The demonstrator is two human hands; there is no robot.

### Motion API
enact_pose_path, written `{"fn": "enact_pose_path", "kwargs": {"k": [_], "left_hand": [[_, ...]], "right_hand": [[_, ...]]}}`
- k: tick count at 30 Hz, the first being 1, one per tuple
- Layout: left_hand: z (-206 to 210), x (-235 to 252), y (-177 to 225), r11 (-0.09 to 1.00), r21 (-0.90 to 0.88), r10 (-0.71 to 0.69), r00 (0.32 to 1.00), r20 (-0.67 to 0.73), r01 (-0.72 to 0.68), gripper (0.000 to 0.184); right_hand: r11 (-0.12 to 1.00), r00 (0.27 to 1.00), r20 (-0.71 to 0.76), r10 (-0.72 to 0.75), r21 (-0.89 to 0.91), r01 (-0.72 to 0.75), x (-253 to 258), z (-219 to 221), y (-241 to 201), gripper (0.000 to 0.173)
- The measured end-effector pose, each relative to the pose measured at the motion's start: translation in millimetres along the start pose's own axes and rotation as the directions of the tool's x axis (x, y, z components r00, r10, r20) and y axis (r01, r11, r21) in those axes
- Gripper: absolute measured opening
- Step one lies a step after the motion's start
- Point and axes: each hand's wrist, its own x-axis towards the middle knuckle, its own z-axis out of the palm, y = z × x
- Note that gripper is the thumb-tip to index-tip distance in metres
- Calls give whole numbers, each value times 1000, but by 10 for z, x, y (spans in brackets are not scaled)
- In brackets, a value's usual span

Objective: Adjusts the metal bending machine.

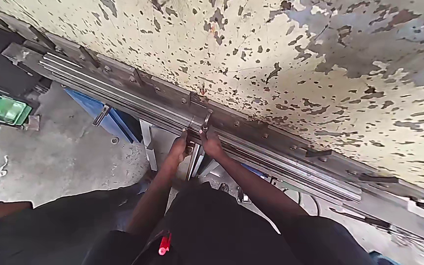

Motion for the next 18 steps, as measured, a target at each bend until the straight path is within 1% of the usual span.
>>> {"fn": "enact_pose_path", "kwargs": {"k": [1,2,4,5,6,7,8,9,10,11,12,13,14,15,16,17,18], "left_hand": [[23,9,26,998,-48,-41,996,85,45,69],[68,21,57,994,-79,-57,987,152,69,65],[206,60,109,988,-127,-56,968,244,90,50],[276,69,94,987,-140,-41,958,285,84,45],[357,58,35,992,-124,16,955,296,22,41],[422,31,-40,990,-68,136,949,283,-121,35],[485,30,-120,957,23,276,932,233,-289,32],[522,48,-181,874,157,425,880,213,-460,34],[527,96,-228,750,303,543,809,225,-588,46],[518,133,-261,639,389,611,745,268,-663,58],[506,132,-256,583,412,635,709,307,-701,62],[488,98,-213,566,436,620,710,333,-699,55],[452,61,-145,542,512,585,737,339,-666,40],[410,62,-71,466,630,557,759,338,-622,31],[368,88,3,349,740,540,768,343,-575,28],[332,112,37,255,800,536,768,350,-543,26],[305,145,51,193,820,548,752,366,-540,25]], "right_hand": [[1000,1000,4,-2,19,2,-8,-8,-11,52],[1000,1000,8,-6,26,6,-18,-20,-17,53],[1000,1000,15,-19,0,19,-28,-75,-65,53],[998,999,11,-32,-50,32,-28,-112,-119,53],[990,999,-8,-50,-129,49,-36,-143,-179,50],[974,996,-26,-82,-214,74,-35,-174,-235,49],[960,993,-30,-114,-261,102,-36,-220,-298,50],[957,992,-25,-125,-266,114,-40,-262,-355,51],[957,992,-24,-126,-265,115,-44,-273,-383,51],[958,993,-25,-116,-267,106,-45,-262,-387,50],[960,994,-28,-105,-262,94,-35,-248,-388,49],[963,995,-32,-96,-254,85,-9,-232,-379,47],[969,996,-27,-79,-235,71,13,-212,-366,47],[977,997,-25,-71,-201,65,28,-198,-343,46],[986,997,-28,-74,-152,69,48,-190,-322,45],[992,996,-40,-83,-98,79,49,-169,-293,45],[995,993,-68,-96,-48,93,35,-137,-266,45]]}}
